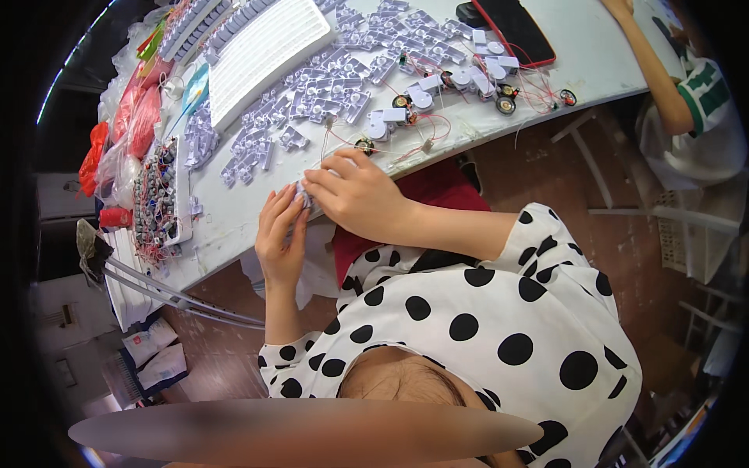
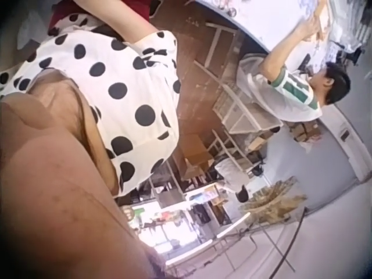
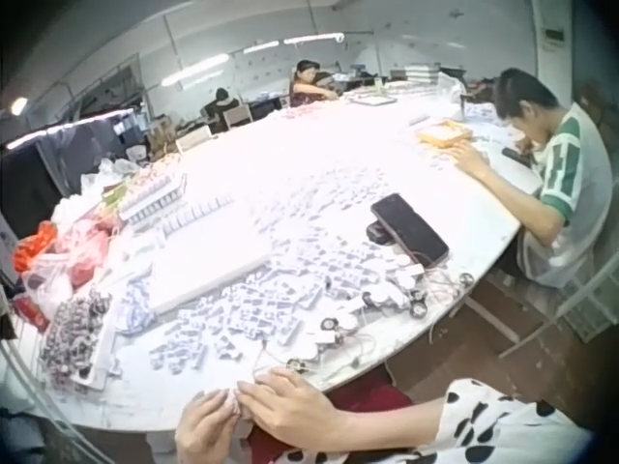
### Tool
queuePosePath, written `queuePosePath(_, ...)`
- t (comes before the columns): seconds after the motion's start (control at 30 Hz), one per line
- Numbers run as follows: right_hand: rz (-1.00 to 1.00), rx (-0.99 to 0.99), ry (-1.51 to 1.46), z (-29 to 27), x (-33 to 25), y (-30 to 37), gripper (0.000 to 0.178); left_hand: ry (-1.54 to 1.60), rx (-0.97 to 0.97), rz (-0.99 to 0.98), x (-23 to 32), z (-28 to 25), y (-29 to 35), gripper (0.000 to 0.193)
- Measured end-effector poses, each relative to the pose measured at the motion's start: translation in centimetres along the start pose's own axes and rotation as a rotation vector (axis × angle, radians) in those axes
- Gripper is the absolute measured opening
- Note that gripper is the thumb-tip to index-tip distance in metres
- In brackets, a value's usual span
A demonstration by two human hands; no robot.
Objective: The person assembles small electronic components by hand, connecting wiring harnesses to LED modules and then enclosing them in plastic covers and electronic housings.
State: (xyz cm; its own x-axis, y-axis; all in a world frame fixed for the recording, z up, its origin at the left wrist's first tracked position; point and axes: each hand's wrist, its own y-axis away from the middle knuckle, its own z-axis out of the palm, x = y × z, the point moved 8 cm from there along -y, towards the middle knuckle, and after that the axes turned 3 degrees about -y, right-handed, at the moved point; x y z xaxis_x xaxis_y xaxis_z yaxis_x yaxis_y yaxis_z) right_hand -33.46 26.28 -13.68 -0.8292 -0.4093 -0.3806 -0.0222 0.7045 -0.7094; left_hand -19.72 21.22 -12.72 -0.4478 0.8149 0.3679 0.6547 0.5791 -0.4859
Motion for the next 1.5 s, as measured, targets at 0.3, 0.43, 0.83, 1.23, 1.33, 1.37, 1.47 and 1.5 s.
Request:
queuePosePath(0.3, 0.106, -0.074, 0.104, -4.2, 3.9, 1.0, 0.028, 0.116, -0.066, 0.086, 3.0, 3.6, -3.8, 0.025)
queuePosePath(0.43, 0.154, -0.055, 0.135, -5.2, 5.3, 1.6, 0.029, 0.122, -0.053, 0.114, 4.1, 5.0, -4.8, 0.026)
queuePosePath(0.83, 0.189, 0.026, 0.152, -6.9, 7.3, 2.6, 0.033, 0.194, -0.039, 0.0, 3.1, 5.3, -7.3, 0.022)
queuePosePath(1.23, 0.223, 0.066, 0.162, -7.1, 7.1, 2.8, 0.032, -0.016, -0.118, 0.024, 2.0, 8.0, -10.5, 0.011)
queuePosePath(1.33, 0.251, 0.072, 0.188, -7.1, 7.4, 2.9, 0.031, -0.001, -0.135, -0.017, 1.4, 7.5, -9.8, 0.009)
queuePosePath(1.37, 0.257, 0.084, 0.191, -7.3, 7.3, 2.8, 0.031, 0.009, -0.156, -0.058, 1.0, 6.6, -9.3, 0.008)
queuePosePath(1.47, 0.266, 0.102, 0.194, -7.4, 7.2, 2.6, 0.03, 0.022, -0.231, -0.111, 0.4, 4.1, -7.8, 0.007)
queuePosePath(1.5, 0.272, 0.102, 0.188, -7.5, 7.2, 2.5, 0.03, 0.019, -0.238, -0.113, 0.1, 3.5, -7.3, 0.007)
